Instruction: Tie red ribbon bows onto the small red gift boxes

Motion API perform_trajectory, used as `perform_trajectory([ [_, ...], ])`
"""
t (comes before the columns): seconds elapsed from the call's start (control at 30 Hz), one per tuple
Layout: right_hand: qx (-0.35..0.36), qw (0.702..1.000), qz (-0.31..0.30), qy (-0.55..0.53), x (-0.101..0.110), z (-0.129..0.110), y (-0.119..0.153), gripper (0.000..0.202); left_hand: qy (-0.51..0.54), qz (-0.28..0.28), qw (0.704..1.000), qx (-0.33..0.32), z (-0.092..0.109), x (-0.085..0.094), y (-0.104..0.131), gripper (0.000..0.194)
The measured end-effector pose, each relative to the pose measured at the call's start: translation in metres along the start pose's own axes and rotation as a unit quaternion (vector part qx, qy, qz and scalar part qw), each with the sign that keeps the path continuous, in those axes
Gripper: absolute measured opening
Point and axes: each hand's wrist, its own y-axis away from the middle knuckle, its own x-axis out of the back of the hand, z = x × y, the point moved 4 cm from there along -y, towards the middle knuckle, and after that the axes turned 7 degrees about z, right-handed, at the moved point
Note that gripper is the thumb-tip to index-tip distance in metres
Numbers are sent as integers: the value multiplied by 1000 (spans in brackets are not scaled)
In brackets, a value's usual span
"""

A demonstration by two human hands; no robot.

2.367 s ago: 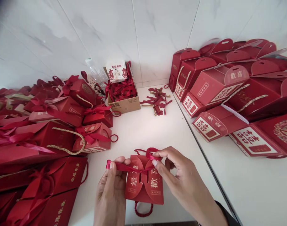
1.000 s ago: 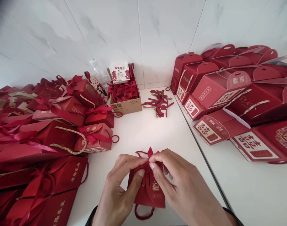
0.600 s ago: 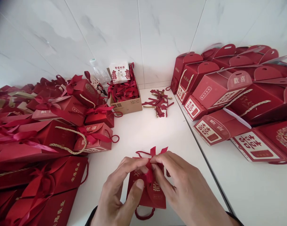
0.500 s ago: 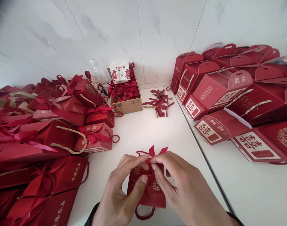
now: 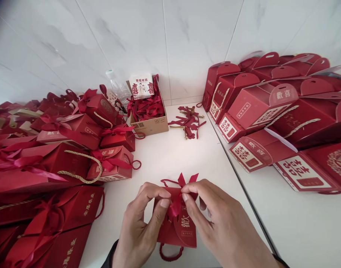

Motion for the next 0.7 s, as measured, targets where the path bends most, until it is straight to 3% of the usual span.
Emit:
perform_trajectory([
  [0.2,-10,1000,7,8,0,3,2,20,-17,-69,997,-24,5,3,-1,44],
  [0.33,-15,1000,13,-1,2,3,2,18,-20,-64,997,-38,7,5,-3,23],
  [0.47,-30,999,15,-9,6,7,6,20,-12,-8,1000,-20,1,6,0,10],
  [0.57,-33,999,7,-7,7,12,12,23,42,56,996,61,-8,1,8,8],
  [0.7,-41,999,9,13,7,17,18,21,109,175,960,191,-18,-10,25,21],
])
